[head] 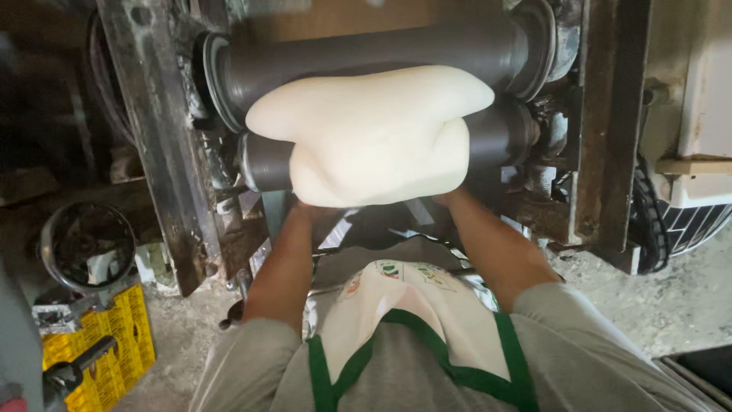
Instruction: The person feeds a piece of dough through a mechanical dough roller by hand, catching the dough as it emerges and re-feeding it into the machine multiple times.
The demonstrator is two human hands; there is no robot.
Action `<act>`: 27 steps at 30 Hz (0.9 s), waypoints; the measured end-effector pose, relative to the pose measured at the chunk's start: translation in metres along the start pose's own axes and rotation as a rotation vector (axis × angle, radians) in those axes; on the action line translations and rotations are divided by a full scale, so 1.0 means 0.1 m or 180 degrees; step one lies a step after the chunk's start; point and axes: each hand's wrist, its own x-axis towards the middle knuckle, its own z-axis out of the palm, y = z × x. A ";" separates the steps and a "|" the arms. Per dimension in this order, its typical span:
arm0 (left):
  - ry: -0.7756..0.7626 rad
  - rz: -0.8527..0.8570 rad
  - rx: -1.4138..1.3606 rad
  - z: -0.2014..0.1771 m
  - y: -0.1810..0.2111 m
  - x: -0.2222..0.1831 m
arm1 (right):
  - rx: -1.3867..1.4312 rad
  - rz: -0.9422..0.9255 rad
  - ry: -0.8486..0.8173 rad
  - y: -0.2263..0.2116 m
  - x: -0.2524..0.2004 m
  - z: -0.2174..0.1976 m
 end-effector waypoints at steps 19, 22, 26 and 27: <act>-0.0910 0.1470 -0.1033 1.06 -0.02 -1.33 | 0.0365 -0.1957 -0.0708 -0.51 -1.86 1.30; -0.1113 0.1599 -0.0875 1.25 0.16 -1.81 | 0.0494 -0.1664 -0.0961 -0.68 -2.24 1.26; -0.1021 0.1976 -0.0117 0.91 0.15 -2.02 | 0.0450 -0.1654 -0.0272 -0.68 -2.48 0.86; -0.0970 0.1937 -0.0085 0.71 0.09 -1.99 | 0.0252 -0.1602 -0.0032 -0.62 -2.45 0.71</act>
